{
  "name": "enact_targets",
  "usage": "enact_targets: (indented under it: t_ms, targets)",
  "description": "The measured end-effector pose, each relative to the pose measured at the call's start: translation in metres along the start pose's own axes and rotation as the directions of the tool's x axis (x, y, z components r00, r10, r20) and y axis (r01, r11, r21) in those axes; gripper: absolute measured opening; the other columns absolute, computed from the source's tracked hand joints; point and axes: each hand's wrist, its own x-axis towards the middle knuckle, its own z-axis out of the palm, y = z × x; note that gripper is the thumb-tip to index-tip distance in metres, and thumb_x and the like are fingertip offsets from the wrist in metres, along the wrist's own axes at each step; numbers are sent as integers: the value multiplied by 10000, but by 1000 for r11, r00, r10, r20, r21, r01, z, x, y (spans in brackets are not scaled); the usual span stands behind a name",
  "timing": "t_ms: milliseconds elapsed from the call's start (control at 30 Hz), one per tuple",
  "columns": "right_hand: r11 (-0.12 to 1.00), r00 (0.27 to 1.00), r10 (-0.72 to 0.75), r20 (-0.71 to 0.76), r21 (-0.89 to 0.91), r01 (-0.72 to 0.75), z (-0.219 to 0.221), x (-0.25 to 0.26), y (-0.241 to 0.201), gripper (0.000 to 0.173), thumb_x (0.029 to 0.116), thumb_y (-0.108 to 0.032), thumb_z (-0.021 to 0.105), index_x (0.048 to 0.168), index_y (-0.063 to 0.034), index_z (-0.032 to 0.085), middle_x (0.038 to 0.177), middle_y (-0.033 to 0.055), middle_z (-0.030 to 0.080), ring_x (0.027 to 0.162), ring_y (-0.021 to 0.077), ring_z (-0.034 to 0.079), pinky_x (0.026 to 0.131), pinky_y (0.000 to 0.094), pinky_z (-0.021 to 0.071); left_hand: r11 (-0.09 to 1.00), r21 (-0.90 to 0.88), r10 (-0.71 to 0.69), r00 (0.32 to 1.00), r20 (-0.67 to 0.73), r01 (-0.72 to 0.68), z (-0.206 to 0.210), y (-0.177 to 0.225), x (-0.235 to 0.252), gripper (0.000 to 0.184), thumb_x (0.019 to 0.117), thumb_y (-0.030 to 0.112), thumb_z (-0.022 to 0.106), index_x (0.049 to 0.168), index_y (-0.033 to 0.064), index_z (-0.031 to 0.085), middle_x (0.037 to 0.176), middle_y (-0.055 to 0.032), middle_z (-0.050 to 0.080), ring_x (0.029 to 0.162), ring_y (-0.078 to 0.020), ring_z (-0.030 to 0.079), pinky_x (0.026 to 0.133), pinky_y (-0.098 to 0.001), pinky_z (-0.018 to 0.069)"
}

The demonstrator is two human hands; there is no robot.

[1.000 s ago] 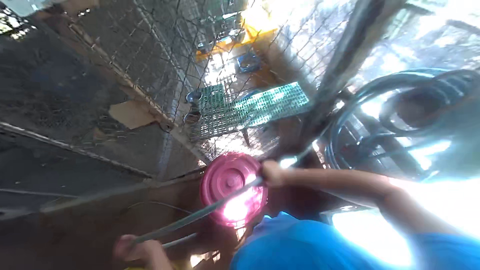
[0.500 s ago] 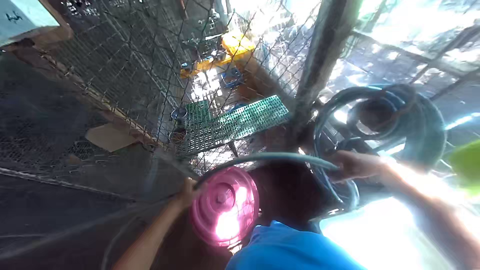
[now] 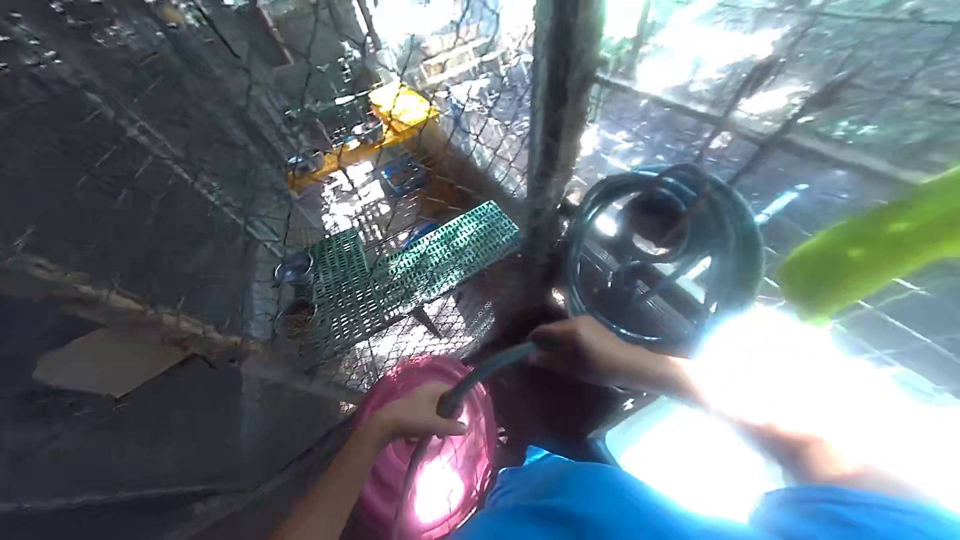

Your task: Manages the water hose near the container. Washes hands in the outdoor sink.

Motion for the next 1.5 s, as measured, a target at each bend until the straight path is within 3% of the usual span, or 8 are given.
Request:
enact_targets:
  t_ms: [300,567,700,833,933,1133,1300,1500]
  targets:
    - [955,838,10,-545,-242,-169,-168,10,59,381,1046,-264,570,1073,104,663,791,147,646,654,128,568,666,346,527,897,-247,-437,821,-368,367,90,-226,22,326,958,142,712,1174,-92,644,1024,-226,674,922,-290,643,886,-478,520]
    - [690,670,458,-584,-241,-682,-241,61,158,458,1077,-337,539,1180,88,674,1156,363,657,1133,527,624,995,703,436,843,-448,-535,558,-635,298,188,-298,46,401,1072,247,537,1282,-91,591,959,-271,669,886,-379,653,863,-568,517]
    - [732,712,356,-606,-293,-615,-193,61,130,381,1005,-192,636,1319,25,640,1371,333,566,1320,517,508,1093,667,387,841,-488,-538,439,-719,232,153,-239,40,429,1095,278,485,1244,-111,586,846,-242,612,739,-322,578,742,-527,497]
    - [926,917,370,-150,-21,-377,-31,23,90,264,996,-46,612,1244,38,647,1142,196,716,1016,283,713,930,464,581,800,-599,-526,523,-671,36,88,-150,21,403,1109,250,441,1302,-94,525,732,-48,508,570,-96,483,563,-280,482]
    - [668,650,486,584,231,-707,124,-15,89,438,1079,-247,542,1431,13,531,1275,236,653,1044,307,685,934,462,547,596,-743,-514,567,-644,-303,31,-98,0,200,1118,187,389,1163,23,493,622,68,437,463,-11,439,471,-169,453]
    - [219,254,452,855,169,-961,327,-78,78,696,1077,-605,332,1447,-49,526,1231,231,674,1041,349,686,892,529,545,294,-604,-429,462,-776,-741,-37,-20,-15,160,1124,270,366,1075,183,491,604,103,450,454,8,445,468,-143,449]
    - [-250,319,499,806,486,-837,333,-83,72,387,1128,-369,284,1265,-102,529,819,62,624,663,162,635,594,328,553,71,-530,-361,473,-804,-845,-35,23,6,236,1128,314,330,1012,186,492,579,99,450,444,4,453,464,-141,452]
    - [-267,94,844,528,566,-780,231,-47,100,275,1090,-224,445,1211,-17,580,910,91,620,714,145,604,659,292,538,-107,-547,-303,552,-777,-830,-30,-9,-23,327,1131,327,279,986,165,523,622,91,501,493,15,509,511,-114,482]
